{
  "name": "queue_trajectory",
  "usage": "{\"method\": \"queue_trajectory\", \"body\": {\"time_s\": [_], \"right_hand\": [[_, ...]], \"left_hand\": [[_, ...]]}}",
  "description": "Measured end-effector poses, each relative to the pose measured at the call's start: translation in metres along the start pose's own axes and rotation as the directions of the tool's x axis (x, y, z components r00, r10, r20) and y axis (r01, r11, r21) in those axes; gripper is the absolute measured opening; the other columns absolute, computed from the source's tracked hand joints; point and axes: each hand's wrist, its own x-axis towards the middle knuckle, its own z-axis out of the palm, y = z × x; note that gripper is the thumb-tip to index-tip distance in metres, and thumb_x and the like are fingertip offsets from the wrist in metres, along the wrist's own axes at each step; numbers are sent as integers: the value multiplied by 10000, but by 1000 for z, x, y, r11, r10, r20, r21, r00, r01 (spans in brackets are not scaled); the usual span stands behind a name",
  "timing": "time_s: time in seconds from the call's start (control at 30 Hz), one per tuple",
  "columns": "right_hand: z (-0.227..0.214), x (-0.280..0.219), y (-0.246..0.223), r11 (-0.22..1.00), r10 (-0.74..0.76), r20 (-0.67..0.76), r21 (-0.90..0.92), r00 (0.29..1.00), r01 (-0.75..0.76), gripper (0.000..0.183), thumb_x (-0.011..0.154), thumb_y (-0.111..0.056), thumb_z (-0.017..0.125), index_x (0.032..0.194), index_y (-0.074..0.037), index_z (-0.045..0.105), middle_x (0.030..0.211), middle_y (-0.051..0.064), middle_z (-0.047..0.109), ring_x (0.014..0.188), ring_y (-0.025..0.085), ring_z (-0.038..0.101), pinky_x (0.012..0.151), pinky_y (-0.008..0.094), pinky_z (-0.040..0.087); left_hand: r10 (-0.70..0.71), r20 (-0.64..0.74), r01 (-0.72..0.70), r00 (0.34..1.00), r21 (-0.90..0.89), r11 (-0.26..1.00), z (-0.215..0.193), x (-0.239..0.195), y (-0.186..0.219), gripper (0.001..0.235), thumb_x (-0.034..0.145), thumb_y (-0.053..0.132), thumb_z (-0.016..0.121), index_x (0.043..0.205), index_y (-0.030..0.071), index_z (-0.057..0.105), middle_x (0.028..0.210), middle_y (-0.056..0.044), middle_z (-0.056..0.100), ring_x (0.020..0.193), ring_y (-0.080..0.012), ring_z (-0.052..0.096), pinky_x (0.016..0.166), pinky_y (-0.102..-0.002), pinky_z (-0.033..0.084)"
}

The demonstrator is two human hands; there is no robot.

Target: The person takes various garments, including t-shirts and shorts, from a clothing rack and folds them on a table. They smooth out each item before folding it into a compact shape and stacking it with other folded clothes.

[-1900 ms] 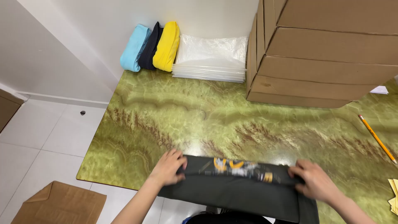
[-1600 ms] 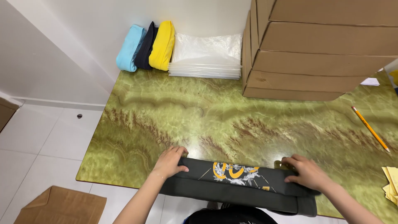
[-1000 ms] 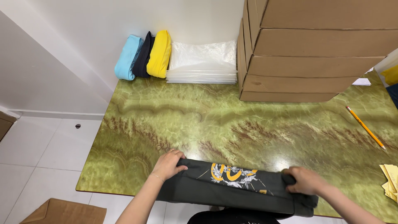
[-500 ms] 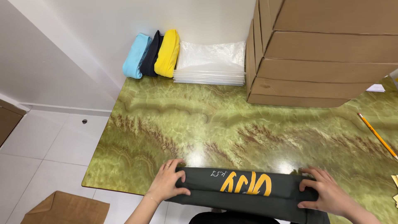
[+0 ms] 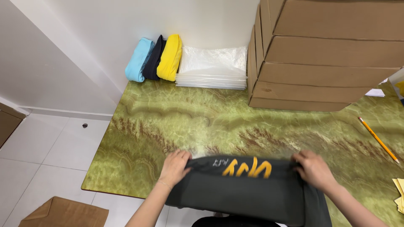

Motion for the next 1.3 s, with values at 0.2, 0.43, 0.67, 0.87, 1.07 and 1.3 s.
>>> {"method": "queue_trajectory", "body": {"time_s": [0.2,0.43,0.67,0.87,1.07,1.3], "right_hand": [[-17,-24,19,996,19,186,-91,982,-2,483,761,-473,824,1209,-487,642,1159,-65,563,1079,209,633,875,400,531],[-25,-39,18,976,124,183,157,975,-153,397,717,-633,905,1018,-433,739,1067,-163,662,997,102,688,920,294,533],[-2,20,1,996,54,421,40,905,-78,805,682,-464,947,1378,-398,548,1249,-74,606,1263,202,605,1001,434,485],[-4,20,2,996,82,185,20,979,-87,435,694,-285,816,1070,-319,602,1119,-53,595,1110,240,614,866,413,496],[-33,-27,0,990,65,398,92,915,-110,384,689,-673,934,874,-435,696,979,-165,615,1074,79,600,905,308,438],[-24,-11,-4,956,149,479,154,865,-250,877,662,-590,1008,1420,-512,574,1416,-107,590,1381,174,541,1113,407,479]], "left_hand": [[36,65,-34,997,-23,999,-26,-23,7,549,725,507,961,1035,244,593,1148,-36,509,1078,-278,524,888,-441,440],[-24,-15,18,1000,-342,940,-32,-35,13,400,817,585,867,948,255,684,1006,46,594,1013,-209,594,833,-426,547],[-93,477,185,874,-150,971,-9,18,9,699,705,589,927,1251,255,648,1277,19,634,1283,-250,537,1072,-448,412],[-25,186,33,982,-40,999,-14,10,13,431,789,309,896,1056,224,569,1170,-3,589,1257,-311,487,1001,-447,403],[43,262,29,964,-266,964,-47,-35,24,555,710,561,993,883,246,570,1198,14,490,1134,-229,518,933,-414,447],[-82,538,208,839,-176,962,-42,-12,32,847,737,536,955,1381,218,506,1473,-36,554,1401,-302,465,1177,-517,348]]}}
